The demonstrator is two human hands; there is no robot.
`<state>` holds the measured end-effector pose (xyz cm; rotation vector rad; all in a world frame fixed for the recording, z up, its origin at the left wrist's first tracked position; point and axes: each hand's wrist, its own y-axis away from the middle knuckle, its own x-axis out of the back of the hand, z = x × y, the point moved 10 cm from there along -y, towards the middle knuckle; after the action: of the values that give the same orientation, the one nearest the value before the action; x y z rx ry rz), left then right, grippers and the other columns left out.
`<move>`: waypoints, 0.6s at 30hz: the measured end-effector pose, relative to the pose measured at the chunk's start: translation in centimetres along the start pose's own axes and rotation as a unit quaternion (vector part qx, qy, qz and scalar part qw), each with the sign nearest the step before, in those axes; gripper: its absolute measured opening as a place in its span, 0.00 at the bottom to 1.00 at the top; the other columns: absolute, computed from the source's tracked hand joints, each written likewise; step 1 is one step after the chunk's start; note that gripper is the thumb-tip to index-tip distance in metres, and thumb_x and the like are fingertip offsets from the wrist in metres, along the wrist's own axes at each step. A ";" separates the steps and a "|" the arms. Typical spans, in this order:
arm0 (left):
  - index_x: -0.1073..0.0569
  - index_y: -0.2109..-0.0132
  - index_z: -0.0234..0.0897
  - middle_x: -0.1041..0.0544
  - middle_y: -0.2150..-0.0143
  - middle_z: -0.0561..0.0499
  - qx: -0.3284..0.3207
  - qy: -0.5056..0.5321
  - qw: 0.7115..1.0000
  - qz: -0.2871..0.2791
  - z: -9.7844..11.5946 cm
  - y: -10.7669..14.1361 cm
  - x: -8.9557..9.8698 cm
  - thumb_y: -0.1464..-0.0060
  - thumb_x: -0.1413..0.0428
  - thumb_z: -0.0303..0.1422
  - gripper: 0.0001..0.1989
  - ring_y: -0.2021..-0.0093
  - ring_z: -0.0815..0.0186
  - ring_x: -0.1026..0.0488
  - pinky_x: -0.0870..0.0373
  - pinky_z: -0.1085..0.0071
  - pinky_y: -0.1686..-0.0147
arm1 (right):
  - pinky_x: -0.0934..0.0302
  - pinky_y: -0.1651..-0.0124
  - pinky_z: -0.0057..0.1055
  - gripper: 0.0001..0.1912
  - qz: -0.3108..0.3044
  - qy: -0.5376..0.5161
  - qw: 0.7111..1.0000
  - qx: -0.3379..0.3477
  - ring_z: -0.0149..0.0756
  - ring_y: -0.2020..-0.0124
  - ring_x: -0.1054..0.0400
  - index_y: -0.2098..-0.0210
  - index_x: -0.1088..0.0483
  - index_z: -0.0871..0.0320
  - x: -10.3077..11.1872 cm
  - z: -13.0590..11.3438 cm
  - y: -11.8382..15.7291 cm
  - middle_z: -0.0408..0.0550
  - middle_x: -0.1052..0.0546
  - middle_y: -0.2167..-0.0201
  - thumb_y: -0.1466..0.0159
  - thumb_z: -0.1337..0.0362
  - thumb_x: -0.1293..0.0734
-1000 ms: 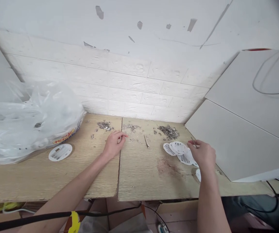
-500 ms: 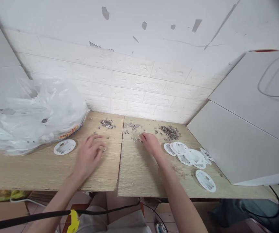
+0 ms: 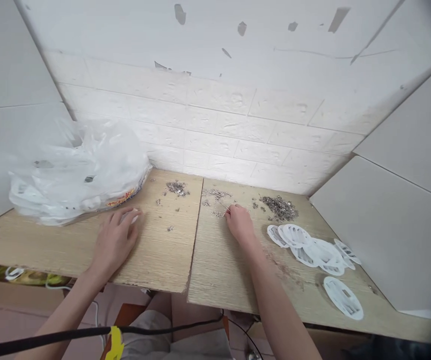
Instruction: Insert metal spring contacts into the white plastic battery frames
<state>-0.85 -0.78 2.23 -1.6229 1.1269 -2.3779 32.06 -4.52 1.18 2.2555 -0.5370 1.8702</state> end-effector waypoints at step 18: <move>0.31 0.52 0.41 0.30 0.53 0.48 -0.097 0.303 0.948 0.012 11.6 -7.0 -0.7 0.48 0.46 0.29 0.15 0.50 0.60 0.33 0.35 0.61 0.48 | 0.44 0.59 0.28 0.10 0.094 -0.229 0.969 0.026 0.36 0.62 0.31 0.64 0.29 0.61 1.2 0.0 -0.5 0.52 0.23 0.62 0.37 0.72 0.42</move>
<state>11.45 -1.57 7.93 -0.9013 1.4881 -2.9208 32.44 -4.22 2.45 2.7728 -0.7983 1.4389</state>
